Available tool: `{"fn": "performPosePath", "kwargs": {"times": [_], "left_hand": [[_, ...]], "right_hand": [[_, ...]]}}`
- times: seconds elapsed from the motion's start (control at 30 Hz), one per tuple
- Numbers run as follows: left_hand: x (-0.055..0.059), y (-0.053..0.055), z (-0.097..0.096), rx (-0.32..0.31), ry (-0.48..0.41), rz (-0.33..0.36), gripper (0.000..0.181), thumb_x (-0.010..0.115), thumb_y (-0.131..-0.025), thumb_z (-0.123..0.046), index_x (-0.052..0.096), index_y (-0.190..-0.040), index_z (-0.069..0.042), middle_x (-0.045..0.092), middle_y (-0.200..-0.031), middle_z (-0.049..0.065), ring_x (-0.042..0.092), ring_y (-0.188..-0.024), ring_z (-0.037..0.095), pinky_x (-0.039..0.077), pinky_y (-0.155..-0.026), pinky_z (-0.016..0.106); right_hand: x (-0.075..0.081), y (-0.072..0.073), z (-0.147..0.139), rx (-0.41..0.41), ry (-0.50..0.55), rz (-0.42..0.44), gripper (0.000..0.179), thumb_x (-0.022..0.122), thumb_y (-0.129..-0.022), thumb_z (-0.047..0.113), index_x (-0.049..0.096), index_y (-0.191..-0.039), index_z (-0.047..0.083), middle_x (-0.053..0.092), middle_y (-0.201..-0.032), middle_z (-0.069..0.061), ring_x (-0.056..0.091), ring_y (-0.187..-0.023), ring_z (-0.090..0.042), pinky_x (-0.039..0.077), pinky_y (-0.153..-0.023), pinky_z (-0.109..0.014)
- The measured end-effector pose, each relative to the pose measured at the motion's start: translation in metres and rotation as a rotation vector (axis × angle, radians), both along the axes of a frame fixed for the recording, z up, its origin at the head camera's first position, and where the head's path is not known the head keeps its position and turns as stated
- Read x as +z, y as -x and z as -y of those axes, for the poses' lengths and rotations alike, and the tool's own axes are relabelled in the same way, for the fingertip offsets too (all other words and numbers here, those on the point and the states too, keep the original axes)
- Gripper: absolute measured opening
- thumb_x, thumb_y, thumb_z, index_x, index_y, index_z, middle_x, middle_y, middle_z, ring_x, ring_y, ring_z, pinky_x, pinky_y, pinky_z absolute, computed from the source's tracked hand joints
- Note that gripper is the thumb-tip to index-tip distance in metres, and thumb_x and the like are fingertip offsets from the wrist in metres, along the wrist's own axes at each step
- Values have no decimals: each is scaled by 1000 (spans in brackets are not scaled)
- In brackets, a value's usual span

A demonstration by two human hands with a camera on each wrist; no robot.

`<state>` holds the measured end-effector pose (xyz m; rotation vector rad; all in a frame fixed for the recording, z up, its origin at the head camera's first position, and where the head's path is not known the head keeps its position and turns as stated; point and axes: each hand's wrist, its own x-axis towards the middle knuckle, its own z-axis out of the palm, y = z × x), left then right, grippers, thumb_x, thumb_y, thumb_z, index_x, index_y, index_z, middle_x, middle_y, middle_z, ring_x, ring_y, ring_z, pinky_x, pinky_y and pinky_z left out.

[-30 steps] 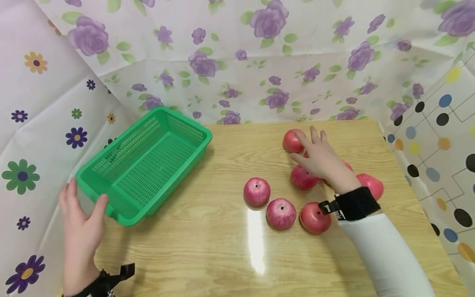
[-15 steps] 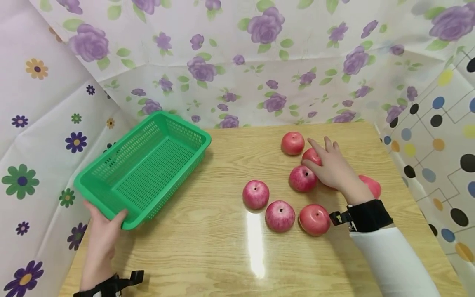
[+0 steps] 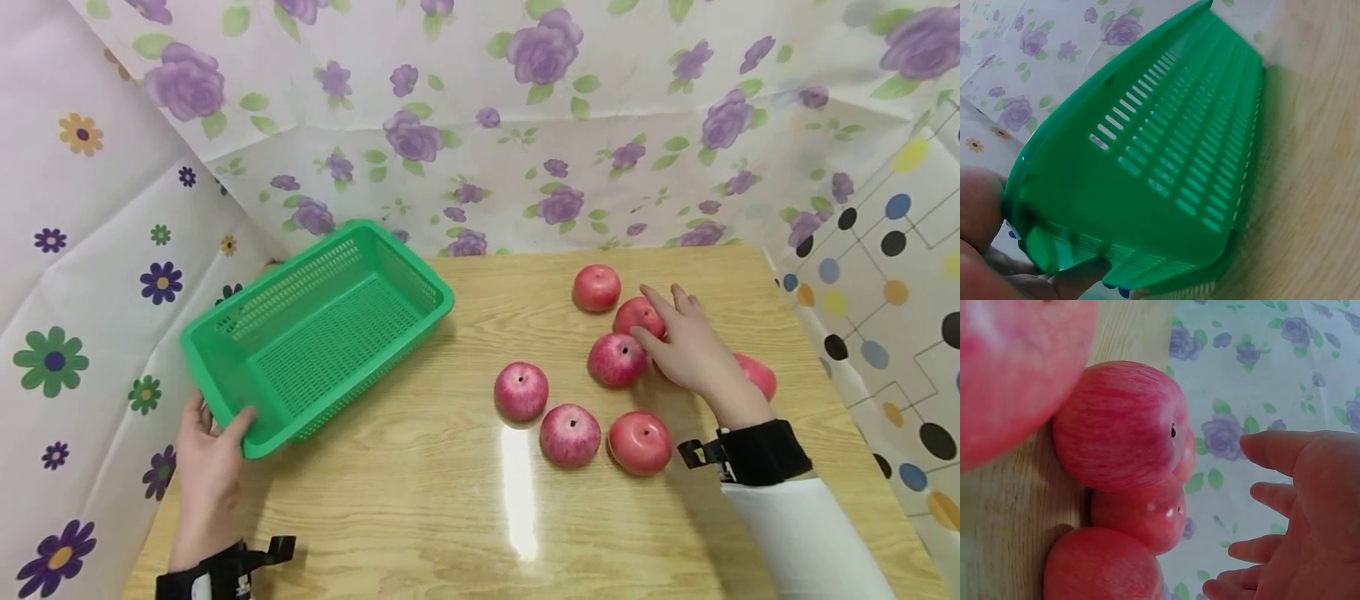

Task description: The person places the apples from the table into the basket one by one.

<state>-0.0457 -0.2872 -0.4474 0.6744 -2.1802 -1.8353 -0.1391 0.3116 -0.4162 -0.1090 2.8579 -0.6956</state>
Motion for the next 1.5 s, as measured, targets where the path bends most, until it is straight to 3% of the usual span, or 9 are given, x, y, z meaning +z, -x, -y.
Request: {"fn": "performPosePath", "kwargs": {"times": [0.1, 0.23, 0.53, 0.7, 0.87, 1.0, 1.13, 1.33, 1.5], "left_hand": [[3, 8, 2, -59, 80, 37, 70, 57, -99, -14, 21, -158, -29, 32, -157, 8, 37, -135, 32, 41, -108, 56], [7, 23, 4, -145, 172, 51, 68, 52, -102, -16, 18, -159, -31, 29, -159, 11, 35, -135, 34, 39, -107, 62], [11, 56, -4, -266, 250, 116, 67, 40, -107, -22, -2, -159, -21, 6, -164, 8, 11, -144, 28, 15, -120, 55], [10, 74, -14, -310, 255, 97, 65, 40, -107, -20, 2, -160, -18, 8, -164, 10, 14, -143, 31, 19, -118, 58], [6, 79, -26, -254, 224, 83, 74, 50, -103, -35, 7, -161, -17, 21, -161, 13, 29, -139, 31, 33, -113, 56], [0, 66, -32, -142, 310, 75, 70, 54, -99, -39, 24, -157, -14, 43, -144, 17, 47, -121, 30, 49, -98, 48], [-6, 55, -37, -57, 389, 40, 56, 54, -99, -30, 40, -152, -16, 56, -123, 18, 53, -104, 27, 52, -84, 41], [-11, 61, -37, -60, 353, -3, 51, 50, -102, -25, 41, -151, -22, 53, -142, 14, 55, -116, 25, 53, -97, 47], [-15, 73, -36, -80, 291, -26, 50, 48, -103, -23, 41, -151, -18, 54, -139, 17, 58, -114, 26, 54, -95, 45]], "right_hand": [[0, -1, 0, -9, 4, -12, 81, 47, -98, 60, 11, -161, 24, -6, -160, -29, -4, -141, -51, 17, -99, -84], [-1, -2, 1, -16, 7, -18, 80, 47, -98, 60, 13, -160, 24, -3, -160, -29, -3, -141, -50, 18, -99, -84], [-3, -3, 0, -3, 23, -60, 79, 46, -97, 62, 22, -159, 20, 7, -160, -29, 8, -140, -51, 20, -100, -83], [-4, -6, 0, 10, 32, -69, 72, 49, -99, 56, 28, -157, 19, 12, -159, -30, 15, -138, -54, 21, -101, -82], [-6, -12, -2, 7, 45, -83, 67, 50, -100, 52, 30, -157, 23, 14, -159, -29, 17, -137, -54, 22, -99, -83], [-7, -18, -7, -10, 63, -90, 64, 51, -100, 49, 33, -156, 22, 14, -159, -28, 16, -138, -54, 22, -98, -84], [-7, -23, -13, -43, 84, -117, 60, 51, -101, 45, 38, -153, 18, 18, -159, -26, 19, -137, -53, 24, -97, -84], [-8, -26, -21, -67, 61, -155, 56, 49, -102, 44, 43, -151, 19, 36, -151, -29, 29, -133, -52, 29, -98, -81], [-10, -31, -27, -67, 59, -174, 54, 51, -102, 43, 47, -148, 16, 46, -143, -28, 40, -124, -51, 35, -95, -79]]}}
